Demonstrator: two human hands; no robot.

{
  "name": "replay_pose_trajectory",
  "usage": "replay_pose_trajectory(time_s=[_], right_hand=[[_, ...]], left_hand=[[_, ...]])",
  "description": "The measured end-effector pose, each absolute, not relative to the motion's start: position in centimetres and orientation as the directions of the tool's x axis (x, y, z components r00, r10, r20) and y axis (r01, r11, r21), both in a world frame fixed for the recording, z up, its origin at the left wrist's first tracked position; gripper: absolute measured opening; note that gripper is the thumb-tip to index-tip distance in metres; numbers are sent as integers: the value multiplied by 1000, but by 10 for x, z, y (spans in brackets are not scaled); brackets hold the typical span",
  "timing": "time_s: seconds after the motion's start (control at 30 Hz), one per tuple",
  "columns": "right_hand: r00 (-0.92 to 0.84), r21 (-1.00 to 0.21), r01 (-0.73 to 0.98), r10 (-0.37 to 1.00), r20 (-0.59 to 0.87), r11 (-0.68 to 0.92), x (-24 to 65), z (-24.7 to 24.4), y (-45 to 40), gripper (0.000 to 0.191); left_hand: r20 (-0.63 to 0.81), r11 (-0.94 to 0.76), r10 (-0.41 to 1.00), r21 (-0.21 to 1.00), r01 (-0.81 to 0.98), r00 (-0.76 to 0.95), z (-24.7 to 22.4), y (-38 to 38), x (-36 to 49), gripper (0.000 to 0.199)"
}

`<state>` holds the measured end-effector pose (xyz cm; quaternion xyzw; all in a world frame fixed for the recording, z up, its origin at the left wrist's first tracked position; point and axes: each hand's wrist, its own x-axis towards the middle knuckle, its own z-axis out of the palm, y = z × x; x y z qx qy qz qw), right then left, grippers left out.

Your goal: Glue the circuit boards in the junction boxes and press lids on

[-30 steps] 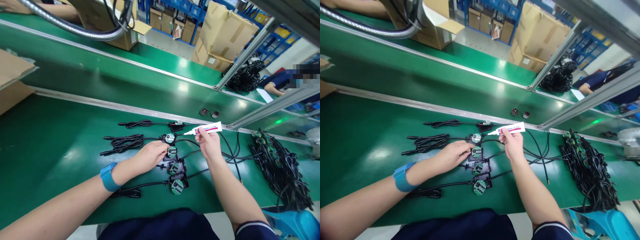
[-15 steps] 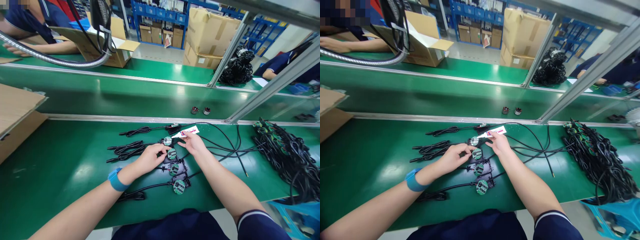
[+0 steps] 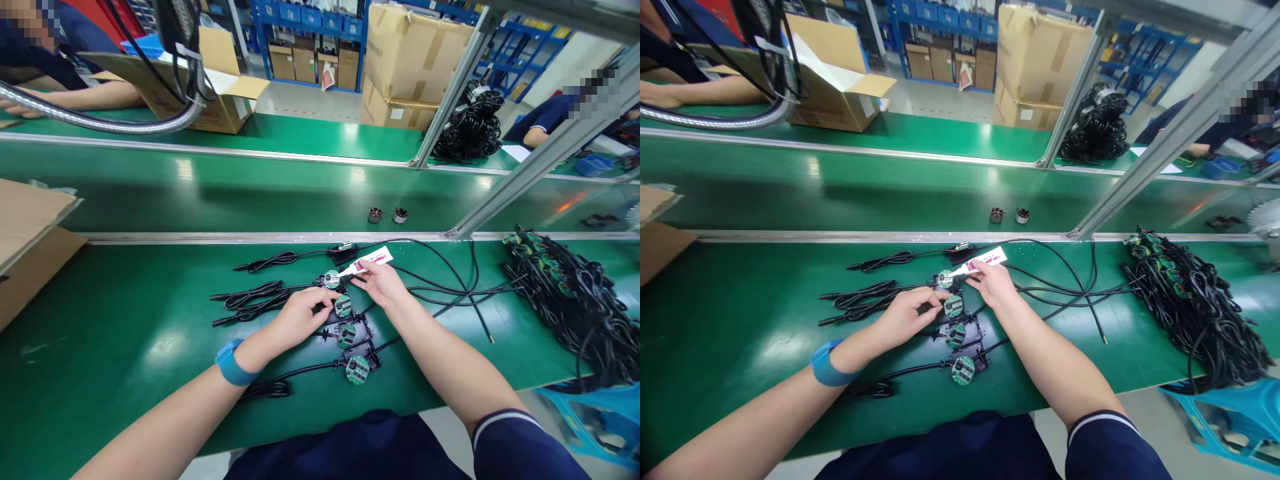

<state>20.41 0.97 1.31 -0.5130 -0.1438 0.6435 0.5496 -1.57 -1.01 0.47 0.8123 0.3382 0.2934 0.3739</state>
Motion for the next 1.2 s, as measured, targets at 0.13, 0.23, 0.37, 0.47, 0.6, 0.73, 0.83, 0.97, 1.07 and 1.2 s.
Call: replay_pose_trajectory(time_s=[0.13, 0.23, 0.37, 0.47, 0.6, 0.73, 0.83, 0.97, 1.07, 1.2], right_hand=[[133, -747, -587, 874, -468, -311, 203, 11, 9, 12], [156, -755, -592, 878, -452, -283, 201, 5, 5, 14], [170, -755, -610, 890, -422, -241, 199, 1, 0, 17], [159, -751, -623, 905, -395, -219, 201, 3, -3, 18], [205, -762, -623, 903, -377, -176, 202, 3, -9, 20], [260, -792, -594, 898, -356, -142, 200, -2, -19, 24], [247, -811, -560, 900, -360, -170, 203, -2, -28, 27], [223, -833, -515, 908, -355, -200, 212, 4, -48, 28], [267, -900, -413, 926, -266, -140, 216, 8, -65, 25], [345, -999, -42, 939, 5, 21, 211, 17, -80, 21]], left_hand=[[227, -490, 776, 804, 336, 589, 6, -10, -14, 9], [223, -494, 775, 797, 347, 591, 8, -10, -13, 8], [212, -512, 753, 783, 354, 623, 14, -6, -14, 5], [176, -490, 765, 783, 383, 620, 18, -4, -14, 6], [140, -503, 759, 747, 435, 636, 18, -3, -15, 7], [207, -607, 737, 623, 494, 644, 12, -4, -19, 10], [175, -601, 742, 601, 526, 647, 9, -4, -24, 12], [151, -551, 775, 637, 539, 613, 3, -1, -25, 10], [166, -521, 800, 669, 531, 576, -3, 0, -23, 7], [194, -516, 817, 669, 536, 543, -9, -4, -20, 7]])
